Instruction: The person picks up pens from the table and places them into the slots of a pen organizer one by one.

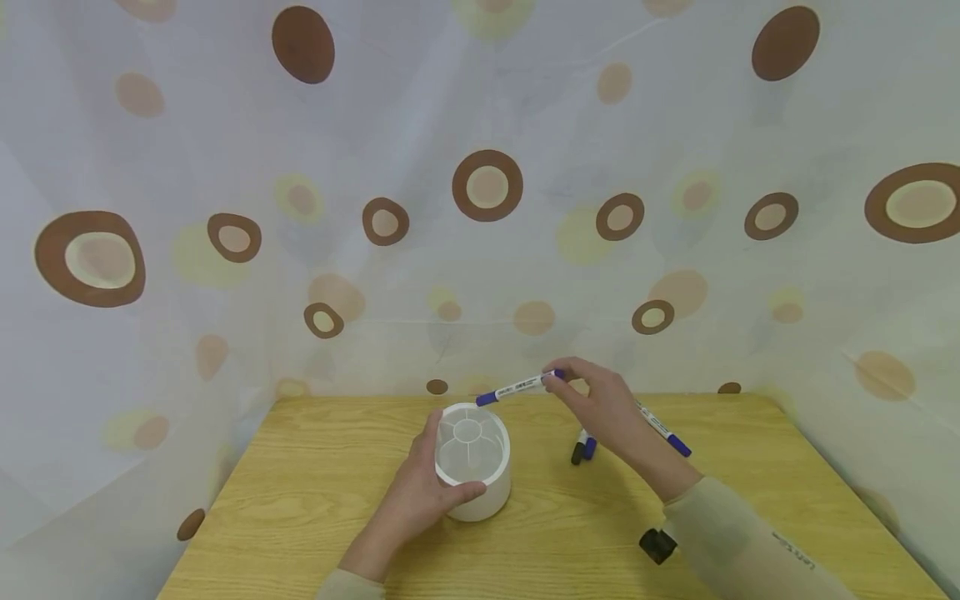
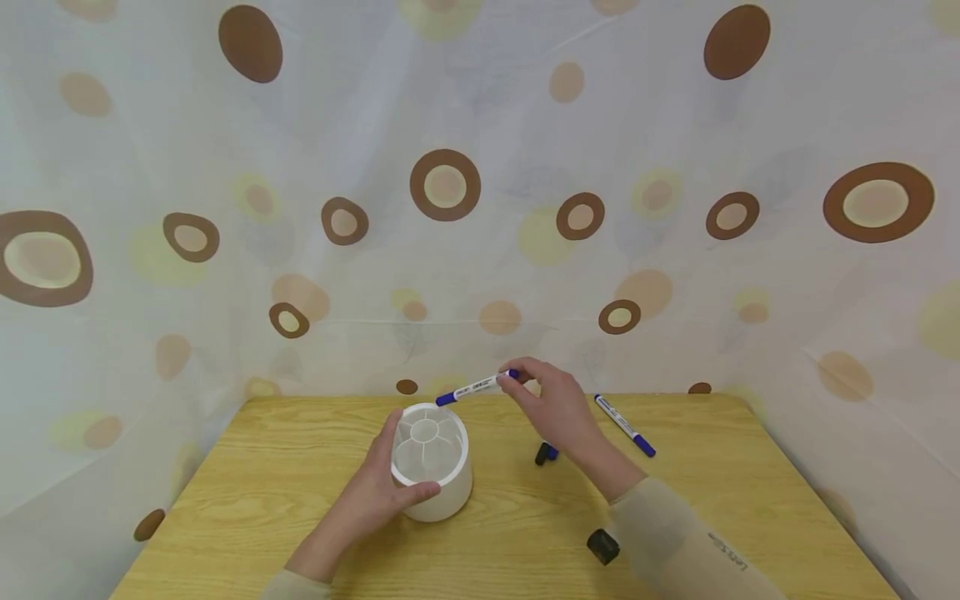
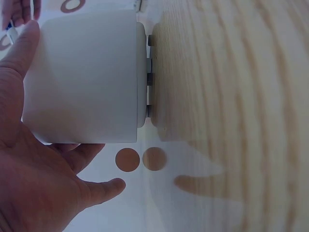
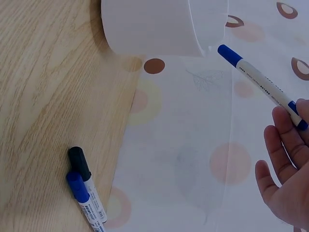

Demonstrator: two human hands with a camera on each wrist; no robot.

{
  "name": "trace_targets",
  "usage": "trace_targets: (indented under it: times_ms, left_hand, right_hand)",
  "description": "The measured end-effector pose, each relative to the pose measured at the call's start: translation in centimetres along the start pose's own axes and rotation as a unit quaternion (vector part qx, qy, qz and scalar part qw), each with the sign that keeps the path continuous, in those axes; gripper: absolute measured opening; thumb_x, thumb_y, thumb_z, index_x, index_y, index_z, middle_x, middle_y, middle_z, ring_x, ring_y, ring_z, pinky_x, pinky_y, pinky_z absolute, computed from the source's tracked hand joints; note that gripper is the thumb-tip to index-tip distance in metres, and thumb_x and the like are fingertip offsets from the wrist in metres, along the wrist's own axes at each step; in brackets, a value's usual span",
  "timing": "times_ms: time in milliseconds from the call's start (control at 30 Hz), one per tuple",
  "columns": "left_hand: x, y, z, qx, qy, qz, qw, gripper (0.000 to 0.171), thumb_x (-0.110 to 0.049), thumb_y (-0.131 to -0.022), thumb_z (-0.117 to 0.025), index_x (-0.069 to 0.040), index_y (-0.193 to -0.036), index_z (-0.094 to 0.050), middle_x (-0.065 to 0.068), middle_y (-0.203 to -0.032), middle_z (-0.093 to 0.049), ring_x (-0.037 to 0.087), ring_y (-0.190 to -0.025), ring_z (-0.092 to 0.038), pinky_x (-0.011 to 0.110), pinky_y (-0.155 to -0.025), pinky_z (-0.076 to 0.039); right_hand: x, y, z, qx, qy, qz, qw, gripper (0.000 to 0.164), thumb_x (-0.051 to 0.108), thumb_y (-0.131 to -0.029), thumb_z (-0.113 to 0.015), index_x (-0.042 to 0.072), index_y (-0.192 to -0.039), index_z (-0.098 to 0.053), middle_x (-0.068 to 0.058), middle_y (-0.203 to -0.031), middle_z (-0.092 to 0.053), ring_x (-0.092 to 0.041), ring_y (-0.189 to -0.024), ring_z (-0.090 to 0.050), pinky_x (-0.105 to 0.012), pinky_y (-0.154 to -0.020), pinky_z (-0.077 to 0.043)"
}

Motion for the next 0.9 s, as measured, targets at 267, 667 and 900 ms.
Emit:
trace_targets:
  times_ms: [267,667,900]
  left_hand:
    - [-0.2,0.1,0.2,-0.001,-0.001,-0.003,1.0,0.129,-0.046,-0.079,-0.101,-0.023,-0.175,-0.019,0.026,-0.161,-0.046,0.047,-0.136,-0.058,0.072,-0.112,-0.047]
    - [0.2,0.0,0.0,0.006,-0.003,0.007,1.0,0.129,-0.048,-0.08,-0.1,-0.025,-0.175,-0.018,0.025,-0.163,-0.044,0.048,-0.135,-0.058,0.072,-0.112,-0.047]
    - [0.2,0.0,-0.1,0.008,-0.007,0.005,0.9999,0.129,-0.05,-0.08,-0.1,-0.026,-0.176,-0.016,0.024,-0.163,-0.044,0.048,-0.134,-0.059,0.073,-0.11,-0.048]
  right_hand:
    - [0.6,-0.1,-0.8,0.004,0.003,0.006,1.0,0.029,0.039,-0.112,-0.067,0.018,-0.129,-0.077,0.005,-0.106,-0.077,-0.018,-0.093,-0.066,-0.058,-0.099,-0.054]
    - [1.1,-0.8,-2.8,0.009,-0.001,0.01,1.0,0.026,0.037,-0.11,-0.071,0.018,-0.126,-0.078,0.009,-0.105,-0.077,-0.022,-0.107,-0.071,-0.064,-0.108,-0.052]
    - [1.3,-0.9,-3.4,0.009,-0.001,0.024,1.0,0.027,0.038,-0.11,-0.071,0.02,-0.128,-0.078,0.011,-0.106,-0.078,-0.023,-0.109,-0.073,-0.064,-0.109,-0.051]
Point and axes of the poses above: each hand's wrist, its own y-axis away from the middle knuckle, its own z-axis out of the back of the hand, x = y × z, the point moved 10 cm from there along -y, towards the middle knuckle
